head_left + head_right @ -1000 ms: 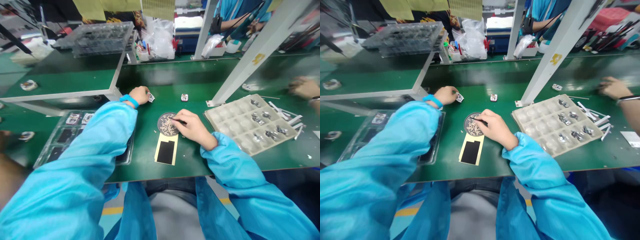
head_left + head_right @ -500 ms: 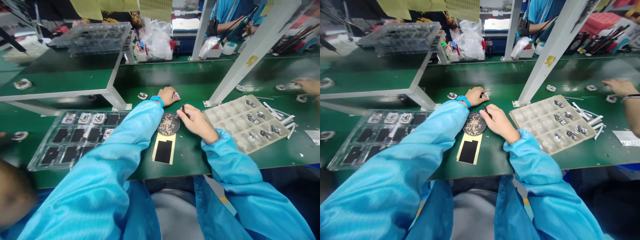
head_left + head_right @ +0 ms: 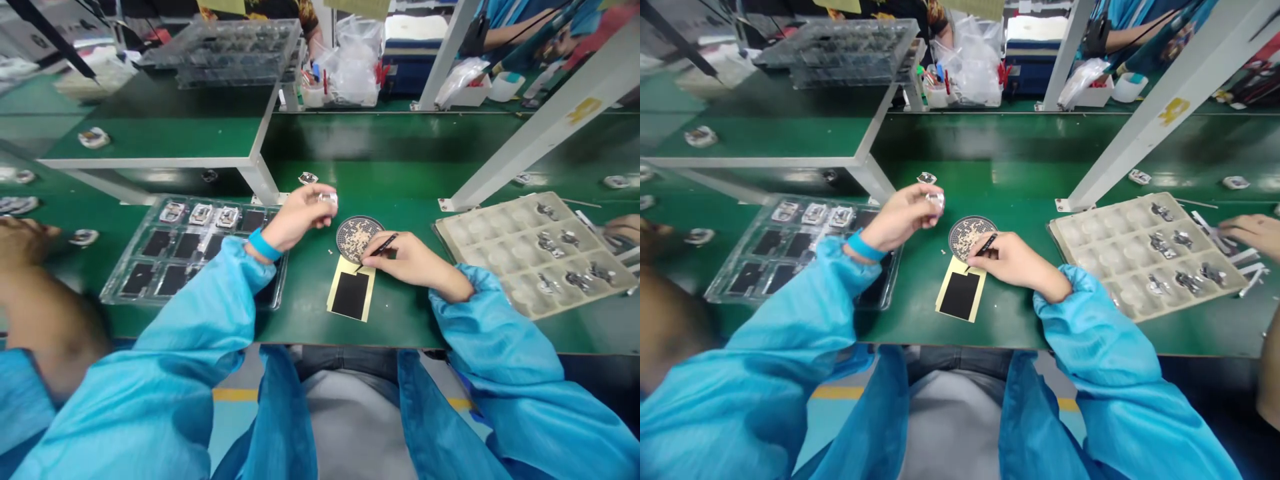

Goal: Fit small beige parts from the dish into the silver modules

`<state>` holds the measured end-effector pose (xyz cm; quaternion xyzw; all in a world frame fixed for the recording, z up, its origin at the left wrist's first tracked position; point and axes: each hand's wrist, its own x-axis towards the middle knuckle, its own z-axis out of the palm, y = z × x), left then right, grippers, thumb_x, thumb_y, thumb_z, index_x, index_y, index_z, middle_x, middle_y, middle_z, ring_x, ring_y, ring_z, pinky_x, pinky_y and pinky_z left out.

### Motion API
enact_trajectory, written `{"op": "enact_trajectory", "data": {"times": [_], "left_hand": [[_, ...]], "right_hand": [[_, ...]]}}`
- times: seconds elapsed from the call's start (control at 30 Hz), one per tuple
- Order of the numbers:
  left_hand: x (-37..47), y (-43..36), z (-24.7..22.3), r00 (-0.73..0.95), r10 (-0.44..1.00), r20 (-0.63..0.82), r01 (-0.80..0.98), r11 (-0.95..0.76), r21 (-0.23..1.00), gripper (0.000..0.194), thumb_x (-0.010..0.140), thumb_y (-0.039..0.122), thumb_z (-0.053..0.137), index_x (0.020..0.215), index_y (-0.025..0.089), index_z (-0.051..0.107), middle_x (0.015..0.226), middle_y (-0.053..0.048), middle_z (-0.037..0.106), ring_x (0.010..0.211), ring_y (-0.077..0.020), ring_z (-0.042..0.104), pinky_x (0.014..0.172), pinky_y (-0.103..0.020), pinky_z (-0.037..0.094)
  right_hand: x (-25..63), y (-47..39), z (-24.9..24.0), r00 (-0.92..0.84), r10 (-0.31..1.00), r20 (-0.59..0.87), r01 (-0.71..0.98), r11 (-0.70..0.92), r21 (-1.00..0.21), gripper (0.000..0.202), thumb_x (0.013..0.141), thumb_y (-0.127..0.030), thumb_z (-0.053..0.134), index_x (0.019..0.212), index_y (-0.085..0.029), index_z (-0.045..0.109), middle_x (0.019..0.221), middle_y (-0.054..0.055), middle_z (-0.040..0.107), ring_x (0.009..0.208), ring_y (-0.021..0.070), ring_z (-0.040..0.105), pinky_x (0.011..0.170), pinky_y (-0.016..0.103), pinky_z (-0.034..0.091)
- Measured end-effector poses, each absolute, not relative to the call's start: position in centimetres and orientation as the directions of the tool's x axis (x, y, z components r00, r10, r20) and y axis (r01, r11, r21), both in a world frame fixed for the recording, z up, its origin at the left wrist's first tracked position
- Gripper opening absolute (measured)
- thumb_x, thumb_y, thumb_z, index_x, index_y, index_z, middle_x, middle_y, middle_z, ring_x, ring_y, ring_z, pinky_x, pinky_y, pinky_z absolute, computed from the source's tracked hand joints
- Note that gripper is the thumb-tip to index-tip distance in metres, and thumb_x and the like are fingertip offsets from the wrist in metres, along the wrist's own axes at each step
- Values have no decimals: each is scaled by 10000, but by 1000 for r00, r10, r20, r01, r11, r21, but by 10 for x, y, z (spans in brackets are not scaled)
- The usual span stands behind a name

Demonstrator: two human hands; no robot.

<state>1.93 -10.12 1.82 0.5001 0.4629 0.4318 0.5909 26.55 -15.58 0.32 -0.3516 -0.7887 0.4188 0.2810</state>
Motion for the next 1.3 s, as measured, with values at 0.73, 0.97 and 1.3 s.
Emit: {"op": "enact_trajectory", "data": {"times": [0.73,0.97,1.3], "left_hand": [[17,-173,-9,239,965,-109,141,77,987,194,853,215,745,1027,149,687,1002,-63,749,614,-75,672,535,-178,504],[21,-175,-6,203,977,-68,171,33,985,177,865,224,727,1021,150,689,994,-60,756,614,-88,695,568,-190,515],[19,-176,-13,234,972,-8,280,-59,958,196,894,282,702,1064,185,708,976,-52,751,633,-114,705,588,-208,531]], "right_hand": [[261,-161,3,-394,910,128,294,256,-921,154,851,-366,785,861,-219,738,868,43,765,785,195,718,737,344,605],[250,-173,4,-235,799,554,204,597,-776,85,851,-218,783,919,-250,741,882,57,769,877,235,737,804,411,620],[244,-174,1,-307,700,645,323,713,-622,118,862,-190,763,945,-267,733,886,51,784,858,240,751,771,420,624]]}}
